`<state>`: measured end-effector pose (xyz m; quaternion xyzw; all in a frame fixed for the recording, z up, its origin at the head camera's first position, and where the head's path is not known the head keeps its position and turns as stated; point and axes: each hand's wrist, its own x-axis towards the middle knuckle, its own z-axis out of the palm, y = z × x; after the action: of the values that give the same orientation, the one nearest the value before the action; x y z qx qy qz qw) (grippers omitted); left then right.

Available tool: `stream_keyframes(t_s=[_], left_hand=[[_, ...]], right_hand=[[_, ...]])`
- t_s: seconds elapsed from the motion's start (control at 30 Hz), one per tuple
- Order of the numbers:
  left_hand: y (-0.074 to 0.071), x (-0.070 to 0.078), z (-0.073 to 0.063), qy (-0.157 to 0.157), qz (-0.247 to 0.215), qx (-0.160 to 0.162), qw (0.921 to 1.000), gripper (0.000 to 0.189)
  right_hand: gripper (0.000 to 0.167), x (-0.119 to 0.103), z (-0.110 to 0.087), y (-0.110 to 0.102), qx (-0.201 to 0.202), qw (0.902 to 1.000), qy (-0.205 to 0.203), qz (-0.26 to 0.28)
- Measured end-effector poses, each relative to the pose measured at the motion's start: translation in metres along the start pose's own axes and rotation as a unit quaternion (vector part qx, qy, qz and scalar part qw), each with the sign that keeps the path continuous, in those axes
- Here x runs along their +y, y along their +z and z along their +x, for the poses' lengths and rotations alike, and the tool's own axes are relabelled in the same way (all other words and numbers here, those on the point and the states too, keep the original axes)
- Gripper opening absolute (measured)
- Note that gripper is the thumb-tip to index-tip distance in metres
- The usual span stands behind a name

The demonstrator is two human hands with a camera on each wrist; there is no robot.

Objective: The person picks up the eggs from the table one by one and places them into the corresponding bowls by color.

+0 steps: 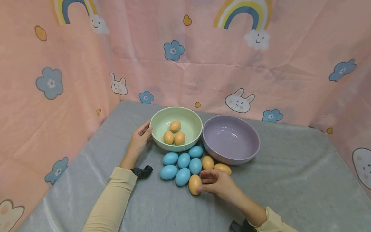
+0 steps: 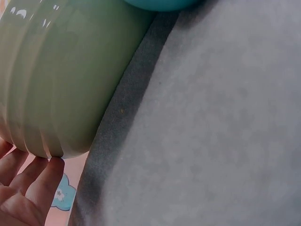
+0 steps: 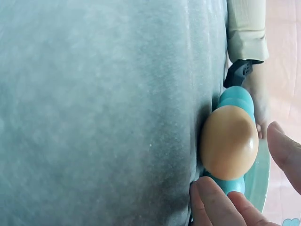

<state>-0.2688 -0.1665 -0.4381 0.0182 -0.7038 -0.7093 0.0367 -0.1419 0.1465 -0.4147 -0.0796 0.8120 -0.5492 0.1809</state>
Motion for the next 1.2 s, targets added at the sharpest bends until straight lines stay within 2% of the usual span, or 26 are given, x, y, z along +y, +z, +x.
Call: stream_keyframes(t_s=[0.67,1.2], left_hand=[[0.0,-0.005,0.003,-0.001,0.01,0.007,0.9999,0.05],[0.0,-0.005,0.003,0.001,0.006,0.009,0.9999,0.049]], right_hand=[[0.056,-0.004,0.0,0.008,0.0,1.0,0.007,0.0],[0.054,-0.005,0.001,0.014,0.026,0.9994,0.016,-0.016]])
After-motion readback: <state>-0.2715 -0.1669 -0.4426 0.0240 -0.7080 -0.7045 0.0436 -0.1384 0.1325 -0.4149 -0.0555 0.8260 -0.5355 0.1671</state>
